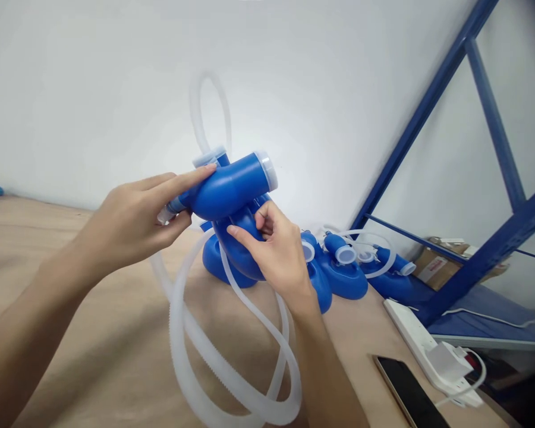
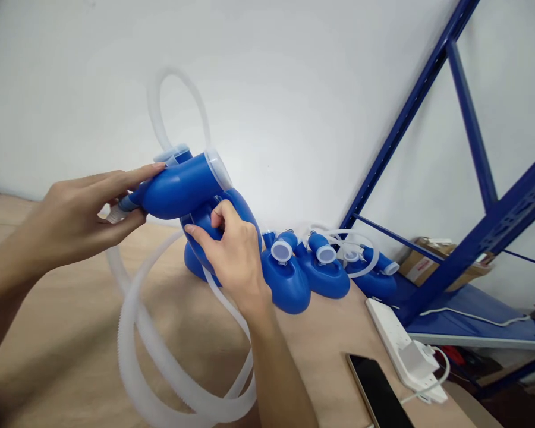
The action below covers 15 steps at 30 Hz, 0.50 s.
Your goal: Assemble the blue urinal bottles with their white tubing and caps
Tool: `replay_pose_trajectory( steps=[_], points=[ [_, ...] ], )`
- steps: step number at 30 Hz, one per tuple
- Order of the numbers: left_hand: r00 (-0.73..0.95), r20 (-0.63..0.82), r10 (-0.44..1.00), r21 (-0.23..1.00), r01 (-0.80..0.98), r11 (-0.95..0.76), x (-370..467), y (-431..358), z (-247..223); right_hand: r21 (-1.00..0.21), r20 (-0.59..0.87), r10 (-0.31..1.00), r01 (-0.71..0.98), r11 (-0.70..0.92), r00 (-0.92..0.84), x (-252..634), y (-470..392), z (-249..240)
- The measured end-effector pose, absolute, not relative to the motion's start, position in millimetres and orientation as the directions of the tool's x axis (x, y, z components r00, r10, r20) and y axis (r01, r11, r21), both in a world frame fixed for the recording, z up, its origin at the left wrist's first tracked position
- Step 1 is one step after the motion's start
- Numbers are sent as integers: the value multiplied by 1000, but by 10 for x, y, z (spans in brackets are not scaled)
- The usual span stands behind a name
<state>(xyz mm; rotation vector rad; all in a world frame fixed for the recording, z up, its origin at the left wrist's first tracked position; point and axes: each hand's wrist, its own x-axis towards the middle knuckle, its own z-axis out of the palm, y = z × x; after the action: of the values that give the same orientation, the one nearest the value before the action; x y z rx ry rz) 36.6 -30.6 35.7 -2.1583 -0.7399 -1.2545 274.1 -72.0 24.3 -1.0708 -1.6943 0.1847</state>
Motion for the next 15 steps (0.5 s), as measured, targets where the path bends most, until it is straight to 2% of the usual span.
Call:
replay_pose_trajectory(
  steps=[4, 6, 7, 12, 15],
  points=[
    [372, 733, 569, 299, 576, -761, 444, -290, 339, -520, 728, 684, 607, 602, -54, 2702, -727, 254],
    [347, 661, 666, 480, 486, -730, 456, -262, 334, -510, 717, 692, 615, 601, -83, 2704, -732, 258],
    [332, 652, 682, 532, 440, -723, 451, -245, 333, -506, 708, 698, 614, 606, -106, 2707, -738, 261],
    [235, 741, 630, 554, 318, -770, 361, -250, 358, -392, 686, 672, 637, 664, -278, 2690, -841, 277],
    [129, 783, 608, 534, 363, -764, 271, -356, 427, -183, 722, 590, 722, 667, -362, 2662, -945, 289]
  ],
)
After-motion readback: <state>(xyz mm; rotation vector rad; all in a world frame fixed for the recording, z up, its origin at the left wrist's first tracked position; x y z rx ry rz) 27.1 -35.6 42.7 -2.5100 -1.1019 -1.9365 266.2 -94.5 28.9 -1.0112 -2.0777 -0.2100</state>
